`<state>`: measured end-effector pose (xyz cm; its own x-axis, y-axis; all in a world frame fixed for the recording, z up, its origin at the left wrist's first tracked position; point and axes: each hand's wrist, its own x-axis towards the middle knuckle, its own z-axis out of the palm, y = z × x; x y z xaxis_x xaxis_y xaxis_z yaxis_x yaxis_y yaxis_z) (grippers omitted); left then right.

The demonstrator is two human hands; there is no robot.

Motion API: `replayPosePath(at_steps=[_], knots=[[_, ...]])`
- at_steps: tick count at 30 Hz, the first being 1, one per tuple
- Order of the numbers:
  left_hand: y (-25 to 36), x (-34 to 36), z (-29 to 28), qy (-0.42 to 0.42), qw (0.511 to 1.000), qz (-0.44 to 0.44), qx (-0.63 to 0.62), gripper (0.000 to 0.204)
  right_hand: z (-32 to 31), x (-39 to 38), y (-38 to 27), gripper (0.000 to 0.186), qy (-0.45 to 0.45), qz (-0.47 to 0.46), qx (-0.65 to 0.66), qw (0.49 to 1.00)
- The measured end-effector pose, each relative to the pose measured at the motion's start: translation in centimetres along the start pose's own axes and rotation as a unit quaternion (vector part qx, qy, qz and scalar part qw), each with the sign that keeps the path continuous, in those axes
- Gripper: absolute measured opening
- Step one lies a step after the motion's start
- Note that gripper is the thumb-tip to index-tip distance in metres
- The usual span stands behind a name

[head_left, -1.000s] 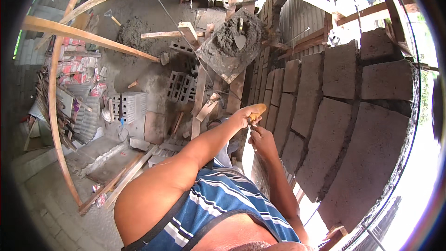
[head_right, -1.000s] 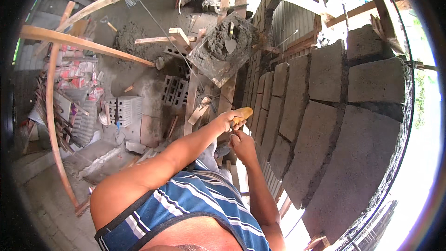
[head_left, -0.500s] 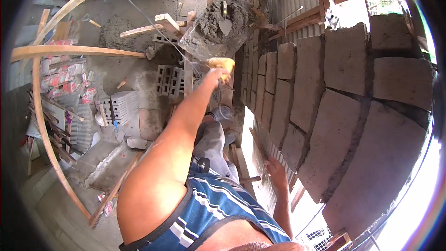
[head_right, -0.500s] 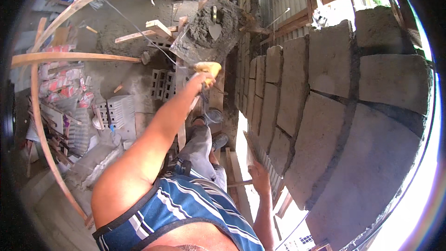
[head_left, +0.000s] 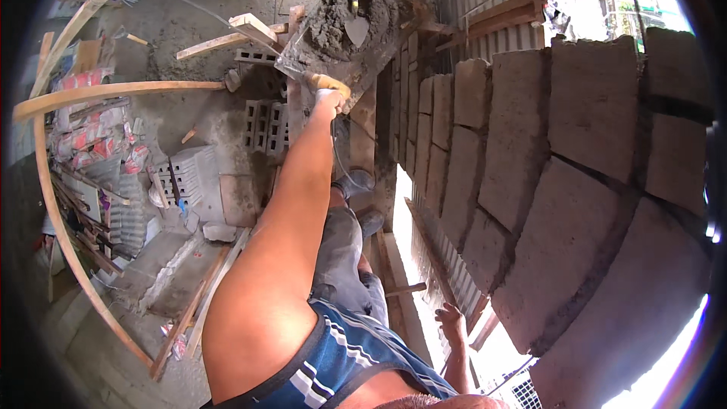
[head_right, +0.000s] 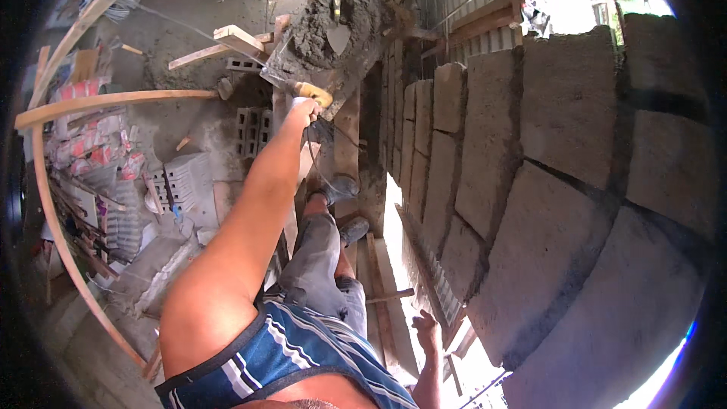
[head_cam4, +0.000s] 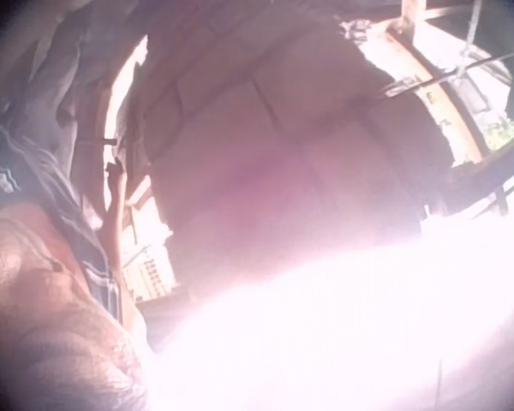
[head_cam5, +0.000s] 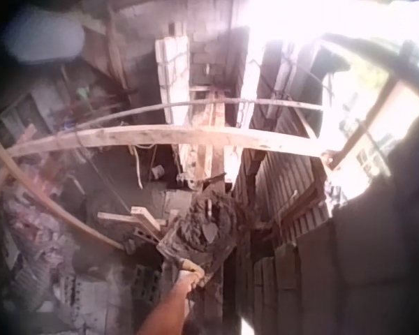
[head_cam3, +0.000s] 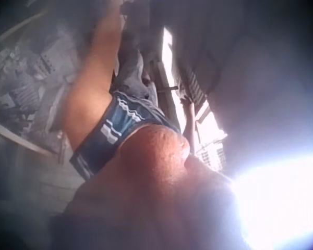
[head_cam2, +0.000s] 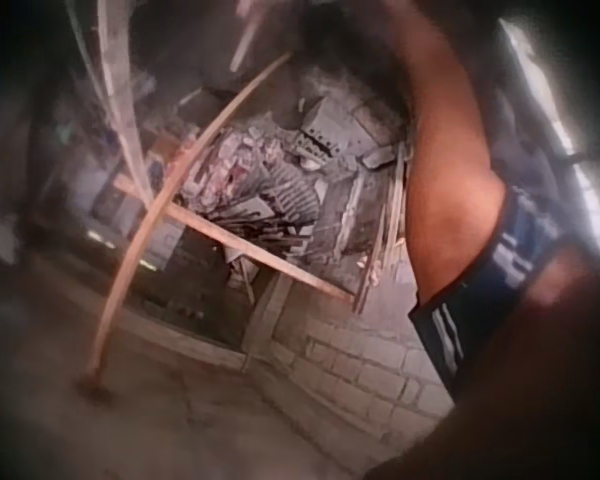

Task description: The person drills holes into a wooden beam and the adjacent concrete block wall using a power drill, then adjusts the position of the wood by hand.

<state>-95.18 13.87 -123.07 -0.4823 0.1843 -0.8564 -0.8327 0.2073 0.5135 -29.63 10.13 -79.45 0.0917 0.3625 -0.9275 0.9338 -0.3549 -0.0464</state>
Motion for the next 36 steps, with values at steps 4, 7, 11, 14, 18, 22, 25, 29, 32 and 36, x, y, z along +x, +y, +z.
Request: replayPosePath(at_steps=[4, 7, 11, 14, 18, 22, 25, 29, 32, 36], knots=[[-3.4, 0.9, 0.1, 0.061, 0.998, -0.002, 0.013, 0.009, 0.3, 0.1, 0.5, 0.053, 0.001, -0.034, 0.036, 0.999], [5.1, 1.2, -11.8, 0.157, 0.970, 0.164, -0.088, 0.010, 1.6, 4.8, -1.8, 0.051, -0.076, -0.154, 0.025, 0.985], [4.4, -10.3, -5.9, 0.056, 0.943, 0.228, 0.234, 0.009, 0.3, 3.0, 1.9, 0.050, -0.025, -0.089, 0.022, 0.995], [10.8, -19.0, -5.8, -0.032, 0.972, 0.195, 0.125, 0.040, 0.1, 2.8, 2.7, 0.050, -0.013, -0.089, 0.048, 0.995], [21.0, -30.5, -6.5, -0.030, 0.962, 0.187, 0.198, 0.057, -0.4, 3.3, -2.2, 0.050, -0.041, -0.066, 0.080, 0.994], [26.3, -33.5, -4.5, -0.060, 0.950, 0.215, 0.219, 0.061, -0.2, 4.8, -2.6, 0.048, -0.042, -0.088, 0.091, 0.991], [28.3, -32.5, -4.7, -0.052, 0.953, 0.202, 0.220, 0.063, -0.5, 5.3, -3.8, 0.049, -0.042, -0.100, 0.094, 0.990], [28.5, -31.4, -4.2, -0.077, 0.932, 0.195, 0.297, 0.062, 0.1, 5.6, -4.0, 0.048, -0.017, -0.124, 0.080, 0.989], [28.4, -29.3, -3.5, -0.076, 0.925, 0.196, 0.315, 0.060, 0.5, 6.2, -2.2, 0.045, -0.011, -0.118, 0.095, 0.988], [29.6, -24.7, -5.3, -0.064, 0.927, 0.238, 0.284, 0.065, 0.5, 5.3, -1.8, 0.046, -0.054, -0.080, 0.124, 0.988]])
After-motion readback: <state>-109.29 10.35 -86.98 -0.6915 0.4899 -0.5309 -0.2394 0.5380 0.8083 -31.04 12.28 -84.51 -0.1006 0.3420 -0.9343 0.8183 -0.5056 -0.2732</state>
